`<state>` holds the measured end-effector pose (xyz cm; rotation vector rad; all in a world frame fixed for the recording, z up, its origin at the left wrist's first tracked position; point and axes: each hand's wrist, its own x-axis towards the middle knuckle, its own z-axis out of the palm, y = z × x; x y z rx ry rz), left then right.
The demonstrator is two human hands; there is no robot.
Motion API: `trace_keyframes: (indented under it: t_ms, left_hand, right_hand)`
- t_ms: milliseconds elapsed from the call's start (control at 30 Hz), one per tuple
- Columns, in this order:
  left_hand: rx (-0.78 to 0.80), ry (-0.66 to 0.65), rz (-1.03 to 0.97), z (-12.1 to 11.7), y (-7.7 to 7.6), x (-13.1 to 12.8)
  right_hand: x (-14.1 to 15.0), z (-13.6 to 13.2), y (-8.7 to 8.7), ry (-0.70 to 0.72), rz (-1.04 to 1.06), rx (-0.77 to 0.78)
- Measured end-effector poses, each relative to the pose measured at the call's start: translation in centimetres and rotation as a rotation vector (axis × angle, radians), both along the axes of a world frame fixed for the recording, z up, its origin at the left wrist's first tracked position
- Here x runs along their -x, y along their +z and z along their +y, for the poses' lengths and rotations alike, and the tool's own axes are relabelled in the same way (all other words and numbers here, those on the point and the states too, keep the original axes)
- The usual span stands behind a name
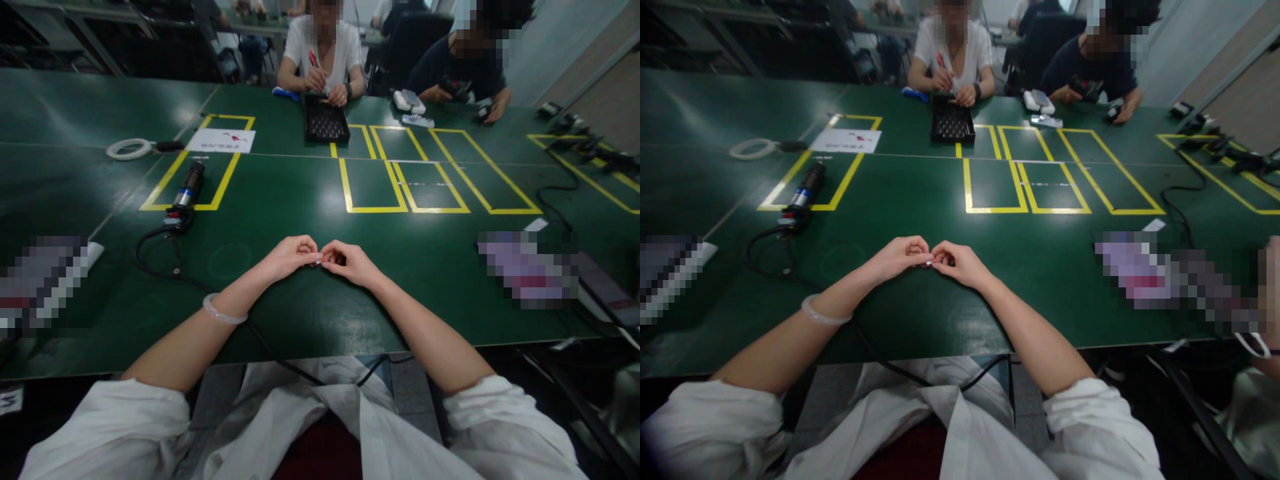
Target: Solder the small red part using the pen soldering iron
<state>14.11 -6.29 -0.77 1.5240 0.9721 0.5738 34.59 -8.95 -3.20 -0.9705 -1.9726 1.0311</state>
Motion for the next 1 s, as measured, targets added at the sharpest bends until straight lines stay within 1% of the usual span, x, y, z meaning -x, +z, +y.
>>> trace_keyframes:
  t_ms: [133,367,600,767,1000]
  left_hand:
    - [-0.036,0.007,0.042,0.13,0.16,-0.02]
    - [-0.016,-0.017,0.049,0.14,0.04,0.19]
    - [0.003,-0.011,0.012,-0.03,-0.2,0.11]
    - [-0.031,0.003,-0.03,0.02,-0.64,0.1]
    - [-0.055,-0.017,-0.022,-0.23,-0.35,-0.01]
  right_hand:
    - [-0.08,0.04,-0.06,-0.04,0.006,0.004]
    - [-0.42,0.17,-0.07,-0.107,0.012,-0.016]
    - [-0.45,0.19,-0.12,-0.097,0.015,-0.019]
    - [-0.45,0.23,-0.25,-0.099,0.021,0.01]
    - [-0.48,0.24,-0.02,-0.117,0.016,0.03]
